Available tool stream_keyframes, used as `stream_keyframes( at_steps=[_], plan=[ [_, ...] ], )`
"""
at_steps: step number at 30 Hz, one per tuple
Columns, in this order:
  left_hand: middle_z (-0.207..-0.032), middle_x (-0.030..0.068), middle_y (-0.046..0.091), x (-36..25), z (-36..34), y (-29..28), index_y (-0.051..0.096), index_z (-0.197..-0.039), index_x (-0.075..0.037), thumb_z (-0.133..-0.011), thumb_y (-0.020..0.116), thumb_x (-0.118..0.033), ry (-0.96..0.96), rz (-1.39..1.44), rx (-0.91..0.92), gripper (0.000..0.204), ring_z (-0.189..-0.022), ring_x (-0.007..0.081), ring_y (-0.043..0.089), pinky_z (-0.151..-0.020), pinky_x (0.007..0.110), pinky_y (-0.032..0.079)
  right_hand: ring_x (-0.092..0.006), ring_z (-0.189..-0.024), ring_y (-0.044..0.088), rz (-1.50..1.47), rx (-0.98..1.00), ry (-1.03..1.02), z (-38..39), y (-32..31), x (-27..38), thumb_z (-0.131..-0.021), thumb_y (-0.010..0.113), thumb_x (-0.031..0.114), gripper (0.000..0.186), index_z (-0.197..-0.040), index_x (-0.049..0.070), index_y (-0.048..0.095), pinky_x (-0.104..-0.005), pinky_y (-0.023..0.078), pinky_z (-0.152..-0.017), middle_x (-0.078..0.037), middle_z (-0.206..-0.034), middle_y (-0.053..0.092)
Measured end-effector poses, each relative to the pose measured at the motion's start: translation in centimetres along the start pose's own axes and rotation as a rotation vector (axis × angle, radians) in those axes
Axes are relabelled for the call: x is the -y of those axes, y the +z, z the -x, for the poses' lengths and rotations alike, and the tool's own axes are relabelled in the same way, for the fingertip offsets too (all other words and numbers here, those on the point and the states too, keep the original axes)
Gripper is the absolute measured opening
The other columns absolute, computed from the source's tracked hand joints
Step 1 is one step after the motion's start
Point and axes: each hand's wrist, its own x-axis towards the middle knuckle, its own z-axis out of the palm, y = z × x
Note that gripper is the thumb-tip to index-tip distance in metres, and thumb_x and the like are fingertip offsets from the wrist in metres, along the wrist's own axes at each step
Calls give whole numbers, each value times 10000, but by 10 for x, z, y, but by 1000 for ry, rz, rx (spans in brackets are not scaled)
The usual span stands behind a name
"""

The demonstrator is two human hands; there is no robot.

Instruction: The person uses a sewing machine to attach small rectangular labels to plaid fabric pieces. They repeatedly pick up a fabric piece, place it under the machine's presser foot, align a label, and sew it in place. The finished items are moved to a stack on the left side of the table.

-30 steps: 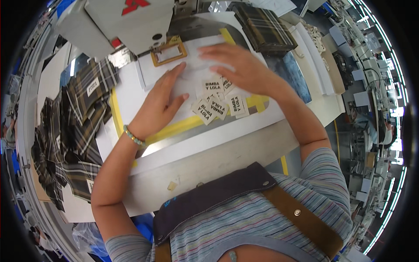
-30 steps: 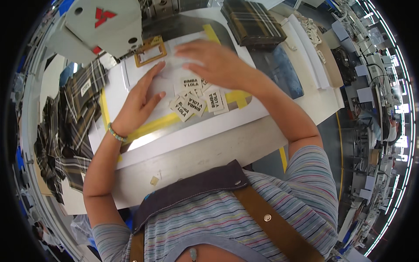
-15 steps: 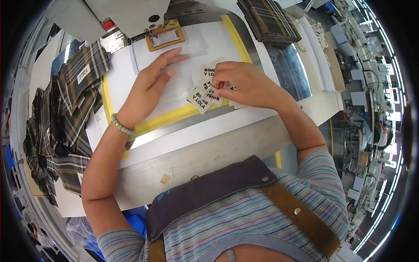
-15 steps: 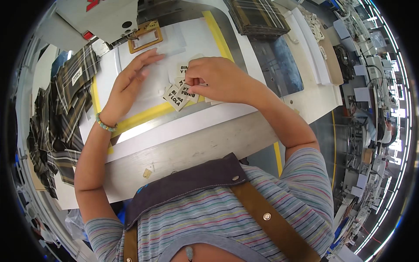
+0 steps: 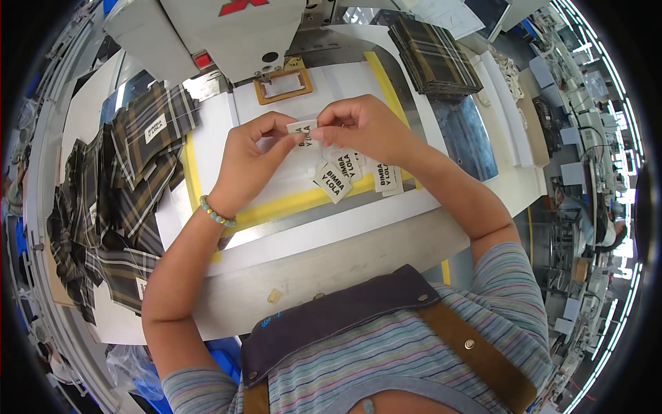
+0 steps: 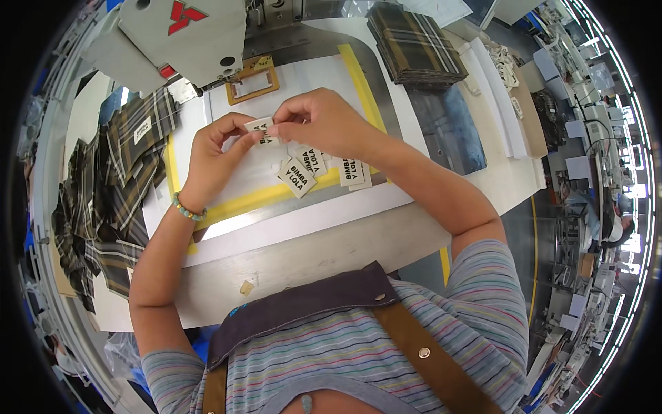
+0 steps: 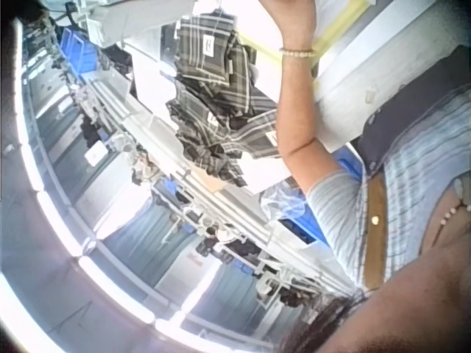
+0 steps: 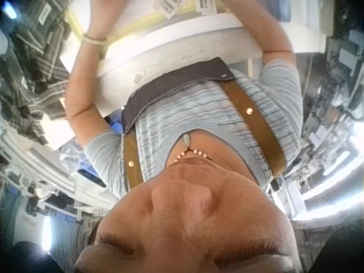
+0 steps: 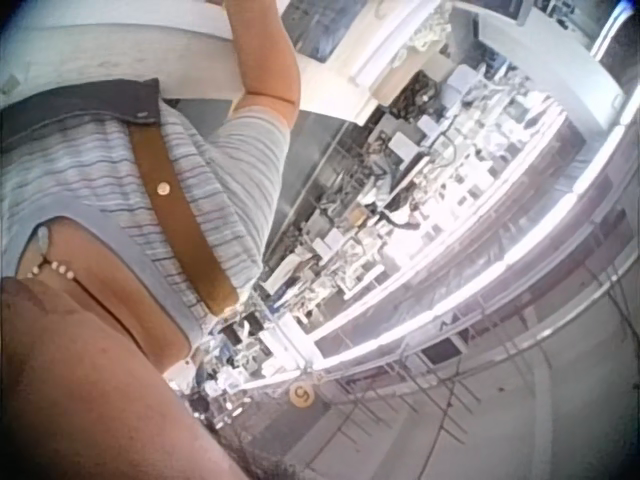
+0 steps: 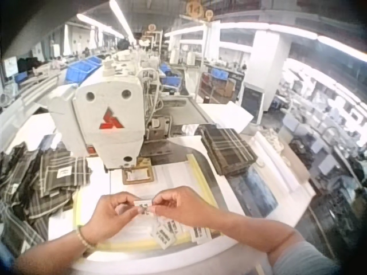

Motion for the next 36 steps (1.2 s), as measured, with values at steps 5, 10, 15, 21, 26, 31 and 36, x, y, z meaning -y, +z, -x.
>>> stream_keyframes(
  at_steps=[5, 10, 15, 21, 26, 31, 36],
  plan=[
    [-1231, 80, 749, -11, 4, 1, 750, -1148, -18, -955, 806, -82, 130, -128, -10, 211, -1174, 192, 679, -1072, 349, 503, -113, -855, 696, 282, -16, -70, 5, -30, 4, -1022, 769, 209, 212, -1111, 19, 801, -279, 559, -784, -32, -948, 788],
    [-1391, 132, 711, -9, 5, 7, 738, -1262, -42, -941, 777, -29, 338, -242, -14, 324, -1417, 315, 592, -1208, 434, 432, -279, -810, 720, 695, -548, -278, 23, -97, -3, -958, 770, 255, 215, -1042, 65, 825, -370, 575, -757, -102, -989, 792],
    [-1439, 126, 698, -7, 12, 15, 715, -1322, -50, -936, 773, -17, 284, -286, 106, 391, -1538, 356, 477, -1244, 459, 398, -329, -1137, 710, 1297, -628, -201, 41, -137, -28, -978, 718, 180, 298, -1257, 88, 767, -442, 573, -995, -102, -1301, 741],
    [-1460, 143, 682, -16, 20, 25, 717, -1320, -55, -919, 816, -83, 366, -410, 183, 414, -1519, 383, 489, -1244, 488, 413, -363, -1219, 690, 1262, -539, -186, 45, -157, -48, -969, 719, 124, 299, -1253, 42, 764, -466, 551, -1063, -131, -1362, 732],
    [-1476, 182, 656, -14, 18, 15, 696, -1330, -7, -960, 779, -114, 458, -693, -46, 394, -1439, 407, 559, -1184, 472, 472, -391, -1174, 701, 1076, -507, -133, 46, -166, -38, -988, 668, 52, 236, -1187, -14, 777, -452, 548, -1059, -158, -1273, 764],
    [-1534, 249, 585, -2, 14, 11, 601, -1448, 31, -1051, 679, -231, 401, -982, -120, 483, -1449, 448, 523, -1190, 509, 434, -408, -1132, 712, 971, -523, -200, 50, -170, -40, -991, 667, 43, 222, -1170, -42, 767, -440, 557, -1015, -164, -1265, 765],
    [-1623, 281, 477, -1, 13, 15, 507, -1547, 24, -1095, 604, -309, 324, -988, -73, 570, -1514, 483, 418, -1246, 557, 327, -415, -1095, 720, 901, -559, -216, 51, -165, -42, -988, 673, 45, 208, -1145, -53, 768, -435, 565, -986, -178, -1238, 768]
  ],
)
